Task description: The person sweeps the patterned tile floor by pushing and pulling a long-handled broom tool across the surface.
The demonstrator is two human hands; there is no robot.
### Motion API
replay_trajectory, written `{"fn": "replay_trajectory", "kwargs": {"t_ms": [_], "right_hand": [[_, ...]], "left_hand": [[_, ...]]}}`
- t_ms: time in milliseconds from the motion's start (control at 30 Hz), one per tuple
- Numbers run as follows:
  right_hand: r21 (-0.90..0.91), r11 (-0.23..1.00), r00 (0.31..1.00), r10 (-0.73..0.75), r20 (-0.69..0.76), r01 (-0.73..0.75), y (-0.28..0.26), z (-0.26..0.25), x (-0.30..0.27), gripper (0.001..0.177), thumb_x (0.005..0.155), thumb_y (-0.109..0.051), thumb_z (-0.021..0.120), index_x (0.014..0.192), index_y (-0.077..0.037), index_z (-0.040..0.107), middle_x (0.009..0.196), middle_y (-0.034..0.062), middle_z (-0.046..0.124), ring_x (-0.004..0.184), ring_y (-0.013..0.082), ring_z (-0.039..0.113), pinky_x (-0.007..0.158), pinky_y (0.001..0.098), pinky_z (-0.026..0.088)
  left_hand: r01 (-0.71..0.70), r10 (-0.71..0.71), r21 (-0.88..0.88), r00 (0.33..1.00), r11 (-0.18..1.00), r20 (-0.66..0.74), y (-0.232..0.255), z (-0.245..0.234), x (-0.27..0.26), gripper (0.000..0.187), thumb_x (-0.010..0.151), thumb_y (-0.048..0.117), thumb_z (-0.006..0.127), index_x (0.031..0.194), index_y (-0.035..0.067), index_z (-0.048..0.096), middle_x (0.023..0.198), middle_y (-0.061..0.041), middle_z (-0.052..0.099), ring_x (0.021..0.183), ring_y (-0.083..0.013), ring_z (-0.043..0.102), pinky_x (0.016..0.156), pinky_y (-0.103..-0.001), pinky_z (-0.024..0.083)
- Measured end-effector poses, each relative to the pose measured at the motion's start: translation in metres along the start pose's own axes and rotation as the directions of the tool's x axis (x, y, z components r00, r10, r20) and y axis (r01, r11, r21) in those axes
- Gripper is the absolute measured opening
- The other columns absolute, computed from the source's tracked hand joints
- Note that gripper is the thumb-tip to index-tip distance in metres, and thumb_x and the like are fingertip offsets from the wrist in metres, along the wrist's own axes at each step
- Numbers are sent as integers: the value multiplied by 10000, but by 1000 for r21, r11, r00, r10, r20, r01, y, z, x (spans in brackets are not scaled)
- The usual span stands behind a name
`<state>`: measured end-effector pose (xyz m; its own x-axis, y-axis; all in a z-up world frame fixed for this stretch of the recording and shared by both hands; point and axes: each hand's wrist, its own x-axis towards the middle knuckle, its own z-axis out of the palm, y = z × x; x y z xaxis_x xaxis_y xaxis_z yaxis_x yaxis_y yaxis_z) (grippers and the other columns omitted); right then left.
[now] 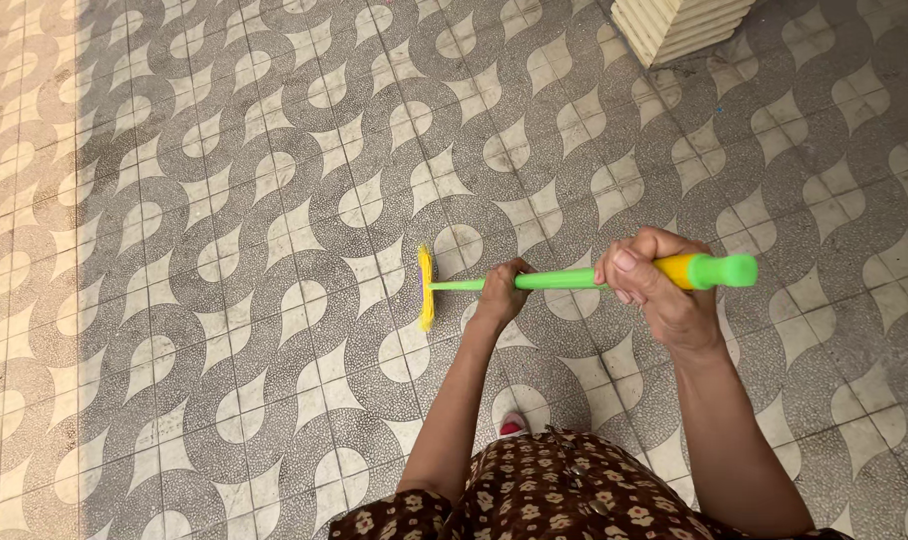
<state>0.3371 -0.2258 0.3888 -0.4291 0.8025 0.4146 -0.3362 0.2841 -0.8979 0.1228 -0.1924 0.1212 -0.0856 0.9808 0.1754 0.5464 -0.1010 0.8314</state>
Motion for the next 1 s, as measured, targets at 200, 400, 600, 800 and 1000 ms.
{"fn": "replay_trajectory", "kwargs": {"t_ms": [200,400,600,800,1000], "right_hand": [[145,983,993,115,21,-117,56,7,-9,330,1049,-131,592,744,-140,467,645,-18,464,640,112,504,885,424,562],[54,968,966,247,-76,-243,62,-21,-41,382,1024,-122,592,666,-142,460,623,-25,452,591,98,485,836,407,593],[-154,963,969,202,-140,-223,-7,-56,-64,380,1005,-103,591,640,-109,485,590,-11,471,549,93,458,655,325,524],[-353,915,980,166,-106,-193,-61,-73,-75,344,949,-81,618,618,-79,525,567,7,531,557,98,561,540,304,487],[-121,992,1000,17,-13,-19,-74,-104,-83,367,1026,-69,594,675,-101,493,603,-10,445,593,122,509,726,354,539]], "left_hand": [[97,-77,149,988,984,-133,-87,6,-43,112,790,48,760,898,59,733,858,-194,743,831,-382,717,771,-465,564],[178,-162,200,982,963,-91,-112,81,-70,107,815,17,696,894,73,741,857,-211,732,832,-399,711,781,-476,565],[53,-52,30,997,998,-55,-32,155,-46,209,848,-50,594,902,90,740,845,-186,740,827,-393,717,755,-477,561],[-24,23,12,998,1000,61,71,146,-20,215,758,-48,661,894,93,751,852,-197,738,887,-410,673,819,-481,531],[-41,38,89,998,995,40,110,118,-33,125,800,19,734,905,85,748,883,-187,741,909,-400,676,854,-469,530]]}}
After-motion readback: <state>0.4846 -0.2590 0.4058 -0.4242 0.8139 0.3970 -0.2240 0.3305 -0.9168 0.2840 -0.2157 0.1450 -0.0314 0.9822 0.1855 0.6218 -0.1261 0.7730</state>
